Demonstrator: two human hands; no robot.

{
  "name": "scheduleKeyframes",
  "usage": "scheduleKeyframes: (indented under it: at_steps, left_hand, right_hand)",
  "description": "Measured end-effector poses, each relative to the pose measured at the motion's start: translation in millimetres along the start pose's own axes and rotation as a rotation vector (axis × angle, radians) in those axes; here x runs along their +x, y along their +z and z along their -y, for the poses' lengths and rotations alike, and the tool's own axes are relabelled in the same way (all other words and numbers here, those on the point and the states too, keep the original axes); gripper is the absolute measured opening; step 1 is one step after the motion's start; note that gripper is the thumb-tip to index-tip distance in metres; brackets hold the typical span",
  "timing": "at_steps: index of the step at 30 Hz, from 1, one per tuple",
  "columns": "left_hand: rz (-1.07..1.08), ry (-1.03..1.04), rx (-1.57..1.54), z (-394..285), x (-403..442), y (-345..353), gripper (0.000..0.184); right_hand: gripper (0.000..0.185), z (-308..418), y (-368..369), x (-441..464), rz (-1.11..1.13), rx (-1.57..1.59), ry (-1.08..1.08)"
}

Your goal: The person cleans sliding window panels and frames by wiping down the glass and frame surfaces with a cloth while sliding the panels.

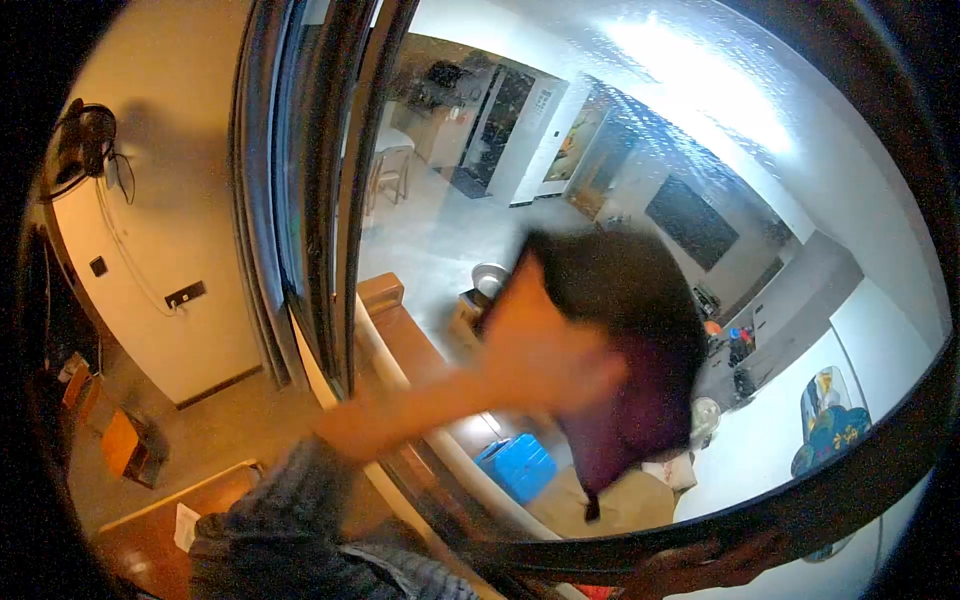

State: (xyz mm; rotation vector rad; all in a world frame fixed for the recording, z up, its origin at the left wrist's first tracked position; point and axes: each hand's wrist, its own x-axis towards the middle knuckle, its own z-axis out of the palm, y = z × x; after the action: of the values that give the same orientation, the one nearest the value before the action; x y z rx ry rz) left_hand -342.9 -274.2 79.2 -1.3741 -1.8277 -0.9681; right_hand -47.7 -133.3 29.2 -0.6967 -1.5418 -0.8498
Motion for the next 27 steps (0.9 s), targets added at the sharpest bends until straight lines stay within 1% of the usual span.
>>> scheduleKeyframes:
  at_steps: [1,2,3,4,5,6,7,8,9,10,13,14,15,16,17,19,20,22,23,24,25,27]
  left_hand:
    - [-0.218,0.028,0.136,41,3,-13,0.056]
    - [-0.545,0.124,0.216,77,12,-28,0.065]
    - [-0.665,0.182,0.036,125,18,-31,0.072]
    - [-0.78,0.236,-0.146,168,23,-33,0.081]
    - [-0.782,-0.051,-0.311,194,27,-39,0.085]
    - [-0.76,-0.109,-0.312,220,32,-48,0.086]
    - [-0.736,-0.167,-0.313,246,37,-58,0.087]
    - [-0.691,0.004,-0.157,274,42,-68,0.085]
    - [-0.599,-0.033,-0.237,313,36,-53,0.081]
    - [-0.54,-0.077,-0.254,333,26,-48,0.078]
    - [-0.415,-0.232,-0.434,372,-22,-22,0.068]
    - [-0.393,-0.264,-0.592,381,-46,-10,0.065]
    - [-0.389,-0.272,-0.857,389,-75,6,0.061]
    - [-0.405,-0.257,-1.263,394,-108,23,0.058]
    - [-0.367,-0.161,-1.8,400,-140,46,0.055]
    - [-0.189,-0.024,-2.716,396,-207,92,0.049]
    - [-0.271,-0.184,-2.55,385,-235,97,0.042]
    - [-0.34,-0.511,-2.184,364,-290,106,0.03]
    - [-0.354,-0.709,-1.992,352,-316,115,0.031]
    - [-0.358,-0.853,-1.823,341,-334,122,0.032]
    - [-0.351,-0.98,-1.67,328,-352,129,0.033]
    - [-0.302,-1.147,-1.348,308,-383,147,0.036]
  right_hand:
    - [0.055,1,0,0,-0.001,0.0,0.008]
    - [0.056,2,1,-2,-0.002,0.001,0.017]
    - [0.056,-1,2,-6,-0.02,-0.012,0.016]
    - [0.058,7,2,-2,-0.048,0.087,0.046]
    - [0.062,18,-2,5,-0.072,0.187,0.074]
    - [0.066,26,-6,10,-0.094,0.285,0.105]
    - [0.062,30,-9,13,-0.064,0.24,0.083]
    - [0.062,31,-9,12,-0.068,0.236,0.082]
    - [0.062,31,-9,11,-0.075,0.231,0.084]
    - [0.063,30,-8,9,-0.082,0.224,0.089]
    - [0.063,31,-6,11,-0.095,0.222,0.059]
    - [0.063,33,-7,12,-0.096,0.223,0.048]
    - [0.064,34,-7,13,-0.092,0.221,0.048]
    - [0.064,35,-6,15,-0.088,0.219,0.046]
    - [0.065,36,-7,14,-0.084,0.217,0.045]
    - [0.064,34,-6,12,-0.094,0.22,0.029]
    - [0.064,31,-6,11,-0.097,0.221,0.019]
    - [0.057,10,2,4,-0.085,0.102,-0.034]
    - [0.056,2,3,0,-0.08,0.04,-0.059]
    - [0.055,0,3,-1,-0.073,0.032,-0.072]
    - [0.055,-1,2,-1,-0.067,0.021,-0.085]
    - [0.054,-6,1,-1,-0.061,-0.014,-0.085]
